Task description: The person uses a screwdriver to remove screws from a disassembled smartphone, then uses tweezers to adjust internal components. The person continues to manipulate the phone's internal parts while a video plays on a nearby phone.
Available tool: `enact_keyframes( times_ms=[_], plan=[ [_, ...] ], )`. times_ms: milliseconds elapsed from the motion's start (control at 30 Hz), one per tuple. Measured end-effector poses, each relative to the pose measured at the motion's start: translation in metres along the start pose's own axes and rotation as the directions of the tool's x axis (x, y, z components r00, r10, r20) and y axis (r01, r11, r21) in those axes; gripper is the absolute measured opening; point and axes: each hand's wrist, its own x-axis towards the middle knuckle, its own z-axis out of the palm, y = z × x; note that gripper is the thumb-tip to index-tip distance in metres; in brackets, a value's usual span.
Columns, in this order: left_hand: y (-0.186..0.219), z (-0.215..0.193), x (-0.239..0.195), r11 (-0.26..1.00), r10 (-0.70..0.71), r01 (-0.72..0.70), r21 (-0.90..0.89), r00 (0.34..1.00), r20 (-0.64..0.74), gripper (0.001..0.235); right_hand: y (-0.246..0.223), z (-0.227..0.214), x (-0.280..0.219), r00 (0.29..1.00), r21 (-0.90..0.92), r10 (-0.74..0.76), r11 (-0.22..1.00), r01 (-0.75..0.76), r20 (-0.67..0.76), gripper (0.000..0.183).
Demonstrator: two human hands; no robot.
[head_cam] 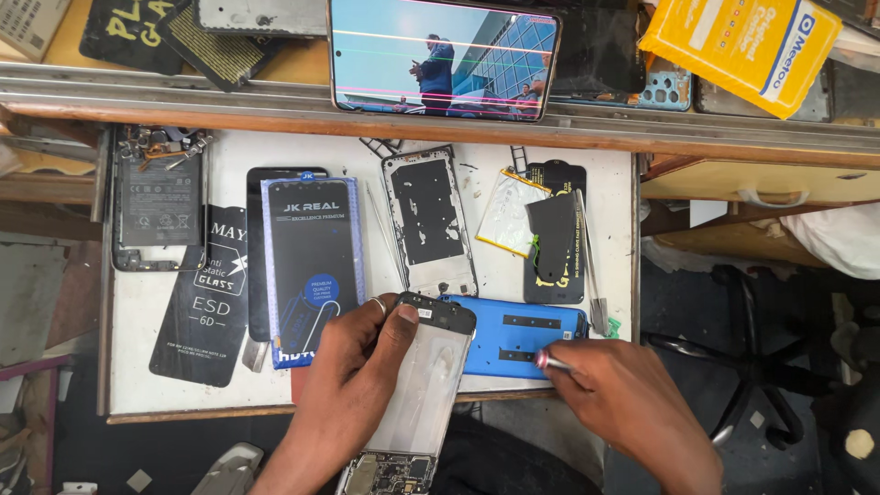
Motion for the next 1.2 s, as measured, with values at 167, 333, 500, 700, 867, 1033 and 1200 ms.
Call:
enact_keyframes(
  times_ms=[167, 333, 500, 700, 867, 1033, 1200],
  plan=[
    [-0.001, 0.003, -0.001, 0.999, 0.004, -0.002, -0.042, 0.999, 0.052, 0.042, 0.006, 0.014, 0.005, 0.996, -0.034, -0.084, 0.996, 0.083, -0.011, 0.016],
    [0.004, 0.003, -0.003, 0.999, 0.037, -0.035, -0.037, 0.998, 0.055, 0.043, 0.017, 0.022, 0.006, 0.956, -0.037, -0.265, 0.964, 0.262, -0.123, 0.018],
    [0.009, 0.009, -0.009, 0.999, -0.005, 0.008, -0.051, 0.997, 0.076, 0.031, 0.024, 0.029, 0.001, 0.913, 0.191, -0.237, 0.931, 0.311, -0.332, 0.014],
    [0.008, 0.025, -0.02, 0.97, -0.126, 0.157, -0.188, 0.978, 0.164, 0.029, 0.007, 0.046, -0.027, 0.846, 0.713, 0.12, 0.607, 0.352, -0.52, 0.013],
    [-0.003, 0.039, -0.013, 0.841, 0.084, 0.021, -0.541, 0.982, 0.169, 0.021, -0.019, 0.053, -0.039, 0.752, 0.687, 0.235, 0.626, 0.368, -0.616, 0.014],
    [-0.007, 0.044, -0.007, 0.763, 0.004, 0.11, -0.637, 0.984, 0.176, 0.018, -0.027, 0.058, -0.038, 0.757, 0.699, 0.237, 0.612, 0.371, -0.609, 0.011],
    [-0.001, 0.051, -0.009, 0.645, -0.091, 0.224, -0.73, 0.972, 0.218, 0.027, -0.038, 0.063, -0.029, 0.81, 0.765, 0.207, 0.514, 0.387, -0.549, 0.009]
  ],
)
